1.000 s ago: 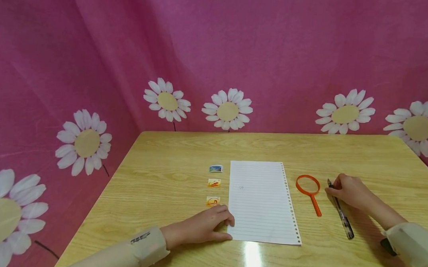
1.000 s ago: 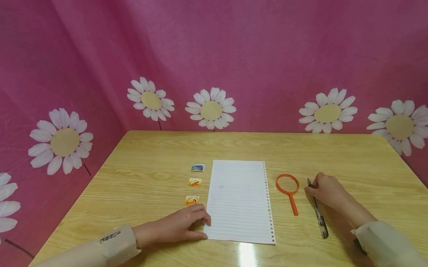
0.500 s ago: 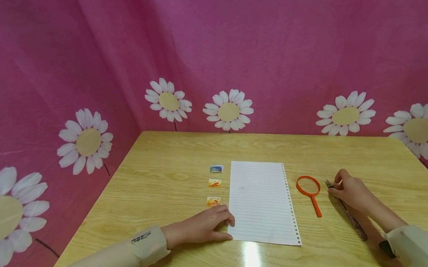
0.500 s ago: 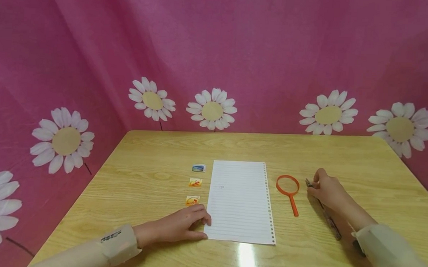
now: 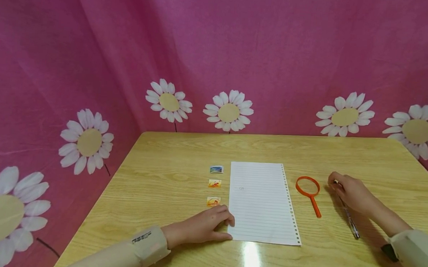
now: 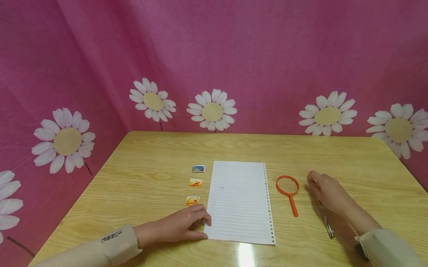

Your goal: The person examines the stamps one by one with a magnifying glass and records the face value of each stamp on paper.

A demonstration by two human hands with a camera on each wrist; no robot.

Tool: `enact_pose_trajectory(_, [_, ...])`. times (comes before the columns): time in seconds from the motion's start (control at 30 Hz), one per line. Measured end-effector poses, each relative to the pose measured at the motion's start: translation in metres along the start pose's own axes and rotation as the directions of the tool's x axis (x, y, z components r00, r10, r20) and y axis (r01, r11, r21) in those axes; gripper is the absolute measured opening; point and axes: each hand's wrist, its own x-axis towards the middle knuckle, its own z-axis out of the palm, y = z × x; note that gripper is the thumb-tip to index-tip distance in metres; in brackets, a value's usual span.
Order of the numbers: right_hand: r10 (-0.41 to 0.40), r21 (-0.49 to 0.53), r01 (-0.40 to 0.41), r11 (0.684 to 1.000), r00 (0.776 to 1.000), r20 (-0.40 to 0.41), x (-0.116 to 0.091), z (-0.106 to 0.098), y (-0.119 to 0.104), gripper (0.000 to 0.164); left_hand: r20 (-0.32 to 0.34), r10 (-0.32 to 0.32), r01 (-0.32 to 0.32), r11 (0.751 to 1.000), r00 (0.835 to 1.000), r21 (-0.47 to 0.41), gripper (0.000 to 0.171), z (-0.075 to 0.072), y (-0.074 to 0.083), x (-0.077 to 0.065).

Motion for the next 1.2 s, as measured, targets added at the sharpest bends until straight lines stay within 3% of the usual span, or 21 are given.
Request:
enact_pose_trajectory(0.23, [0.003,0.006,-0.002,1.000,1.000,-0.022,-0.007,-0.006,0.003,0.035,-0.002,0.005,-0.005,1.000,1.000,-0.004,0.028,0.001,0.000,0.000])
enact_pose_trajectory(0.47, [-0.096,-0.046,0.094,0.995,0.994,-0.060,-0.015,-0.013,0.007,0.050,-0.005,0.006,-0.006,1.000,1.000,-0.005,0.029,0.001,-0.001,0.000])
enact_pose_trajectory(0.73, [-0.130,-0.095,0.123,0.988,0.989,-0.075,-0.017,-0.016,0.009,0.057,-0.009,0.009,-0.009,1.000,1.000,0.001,0.028,0.001,-0.002,0.000])
enact_pose_trajectory(0.83, [-0.079,-0.040,0.076,0.996,0.994,-0.071,-0.016,-0.017,0.007,0.054,-0.010,0.010,-0.009,1.000,1.000,0.002,0.028,0.001,-0.001,0.000])
enact_pose_trajectory(1.0, [0.103,0.138,-0.098,0.986,0.994,-0.029,-0.016,-0.021,0.001,0.036,-0.012,0.006,-0.006,1.000,1.000,0.001,0.028,0.001,-0.001,0.000])
enact_pose_trajectory(1.07, [0.151,0.235,-0.145,0.961,0.988,-0.009,-0.016,-0.023,-0.002,0.033,-0.012,0.003,-0.003,1.000,1.000,0.000,0.028,0.002,-0.001,0.000])
enact_pose_trajectory(1.2, [0.192,0.459,-0.196,0.866,0.980,0.056,-0.017,-0.022,-0.005,0.029,-0.012,0.002,-0.002,1.000,1.000,-0.004,0.028,0.002,-0.002,0.000])
